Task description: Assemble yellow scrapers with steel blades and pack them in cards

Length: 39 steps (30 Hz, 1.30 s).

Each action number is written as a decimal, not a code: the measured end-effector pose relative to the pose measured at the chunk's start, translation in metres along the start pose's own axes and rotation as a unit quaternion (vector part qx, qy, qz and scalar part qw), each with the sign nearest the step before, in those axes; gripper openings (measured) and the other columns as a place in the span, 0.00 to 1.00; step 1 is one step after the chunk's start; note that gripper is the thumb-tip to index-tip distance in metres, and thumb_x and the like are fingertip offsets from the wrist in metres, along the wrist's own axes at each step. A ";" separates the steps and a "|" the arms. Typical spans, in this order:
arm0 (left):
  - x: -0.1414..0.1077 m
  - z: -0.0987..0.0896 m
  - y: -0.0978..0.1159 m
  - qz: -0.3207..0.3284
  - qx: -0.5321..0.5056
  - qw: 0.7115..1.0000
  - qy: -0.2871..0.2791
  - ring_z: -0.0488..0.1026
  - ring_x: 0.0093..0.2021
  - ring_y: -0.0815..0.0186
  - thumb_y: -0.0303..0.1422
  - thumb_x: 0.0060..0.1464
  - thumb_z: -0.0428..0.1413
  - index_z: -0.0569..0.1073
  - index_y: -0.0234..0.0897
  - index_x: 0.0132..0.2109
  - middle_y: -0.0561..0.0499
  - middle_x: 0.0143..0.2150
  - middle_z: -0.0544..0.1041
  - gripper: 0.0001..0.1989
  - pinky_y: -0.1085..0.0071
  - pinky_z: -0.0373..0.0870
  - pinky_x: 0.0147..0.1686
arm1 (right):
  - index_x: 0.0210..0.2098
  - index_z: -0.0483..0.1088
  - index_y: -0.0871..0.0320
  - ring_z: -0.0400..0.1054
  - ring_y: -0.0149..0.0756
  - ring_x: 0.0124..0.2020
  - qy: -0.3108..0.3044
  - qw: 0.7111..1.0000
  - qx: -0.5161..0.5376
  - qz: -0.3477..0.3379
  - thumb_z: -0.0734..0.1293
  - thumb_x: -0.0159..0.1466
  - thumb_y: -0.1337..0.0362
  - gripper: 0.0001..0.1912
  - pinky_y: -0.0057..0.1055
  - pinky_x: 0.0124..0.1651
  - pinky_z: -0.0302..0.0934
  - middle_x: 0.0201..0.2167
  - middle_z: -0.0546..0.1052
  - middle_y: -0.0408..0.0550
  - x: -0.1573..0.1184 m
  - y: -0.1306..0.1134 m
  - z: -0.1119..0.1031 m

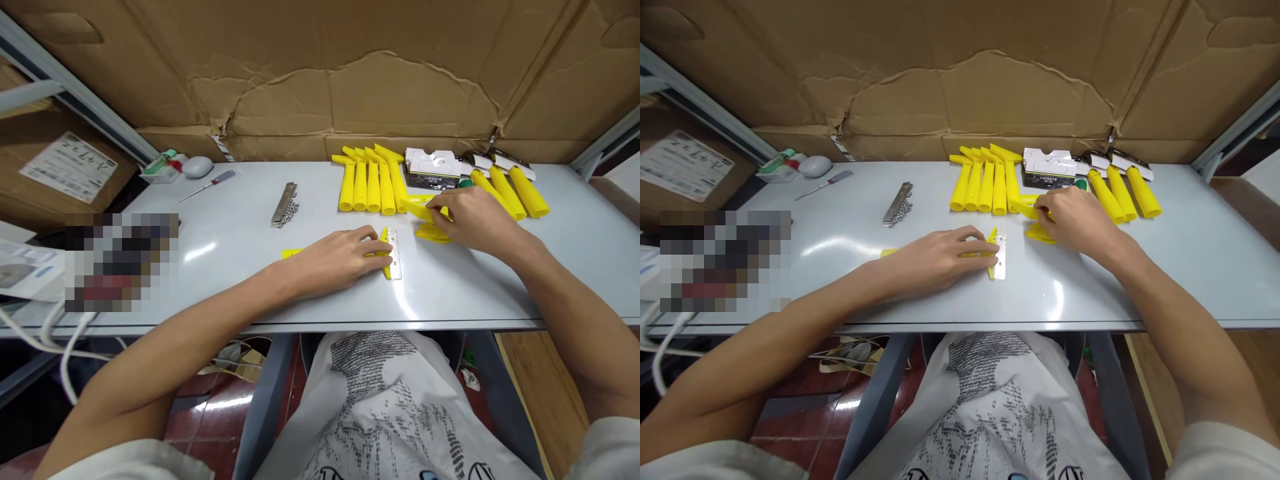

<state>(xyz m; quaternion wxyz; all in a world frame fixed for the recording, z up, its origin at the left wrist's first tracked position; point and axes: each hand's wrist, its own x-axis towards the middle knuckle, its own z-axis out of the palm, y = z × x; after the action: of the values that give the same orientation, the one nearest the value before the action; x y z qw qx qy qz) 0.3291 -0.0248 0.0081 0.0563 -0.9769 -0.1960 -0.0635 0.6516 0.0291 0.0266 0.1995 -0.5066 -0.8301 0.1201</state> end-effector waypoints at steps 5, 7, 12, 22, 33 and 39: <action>0.000 -0.001 -0.003 -0.006 0.029 1.000 0.007 0.80 0.66 0.51 0.18 0.77 0.53 0.83 0.40 0.65 0.47 0.72 0.85 0.22 0.59 0.84 0.54 | 0.48 0.75 0.53 0.72 0.38 0.29 0.010 0.983 0.165 0.082 0.74 0.64 0.59 0.13 0.40 0.35 0.65 0.33 0.82 0.47 -0.006 -0.027 -0.010; -0.001 -0.003 -0.006 -0.013 0.052 0.998 0.037 0.80 0.67 0.50 0.17 0.77 0.52 0.82 0.40 0.67 0.46 0.72 0.86 0.23 0.58 0.86 0.55 | 0.56 0.72 0.50 0.70 0.37 0.24 -0.026 0.948 0.299 0.108 0.77 0.66 0.56 0.22 0.37 0.27 0.61 0.29 0.79 0.42 -0.010 -0.037 -0.011; -0.007 -0.004 -0.013 0.001 0.094 0.984 0.154 0.83 0.66 0.49 0.18 0.79 0.50 0.76 0.37 0.71 0.36 0.70 0.85 0.22 0.52 0.89 0.56 | 0.51 0.69 0.48 0.70 0.36 0.20 -0.078 0.886 0.442 0.120 0.88 0.61 0.46 0.32 0.34 0.23 0.63 0.22 0.75 0.37 -0.014 -0.053 -0.003; -0.003 0.004 -0.012 0.038 0.166 0.958 0.230 0.88 0.57 0.49 0.20 0.83 0.52 0.69 0.34 0.68 0.32 0.64 0.84 0.14 0.55 0.93 0.46 | 0.36 0.69 0.53 0.73 0.32 0.20 -0.104 0.850 0.510 0.077 0.90 0.61 0.44 0.31 0.27 0.20 0.65 0.22 0.79 0.42 -0.010 -0.048 0.023; 0.001 0.002 -0.010 0.049 0.185 0.948 0.255 0.87 0.49 0.56 0.22 0.83 0.51 0.71 0.37 0.63 0.39 0.60 0.86 0.10 0.60 0.89 0.44 | 0.32 0.78 0.58 0.76 0.32 0.21 -0.031 0.823 0.562 0.074 0.94 0.52 0.47 0.30 0.23 0.19 0.69 0.22 0.80 0.44 -0.010 -0.051 0.035; -0.001 0.005 -0.009 0.028 0.192 0.953 0.235 0.86 0.50 0.56 0.21 0.82 0.49 0.74 0.38 0.59 0.38 0.61 0.86 0.12 0.59 0.88 0.44 | 0.30 0.78 0.58 0.77 0.32 0.21 -0.017 0.835 0.544 0.076 0.95 0.50 0.48 0.30 0.24 0.22 0.72 0.23 0.82 0.46 -0.011 -0.056 0.041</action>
<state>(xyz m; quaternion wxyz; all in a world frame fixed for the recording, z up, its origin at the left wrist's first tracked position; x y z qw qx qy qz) 0.3255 -0.0159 0.0037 0.2886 -0.9103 -0.1583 -0.2509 0.5931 -0.0057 0.0105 0.4187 -0.3760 -0.5929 0.5760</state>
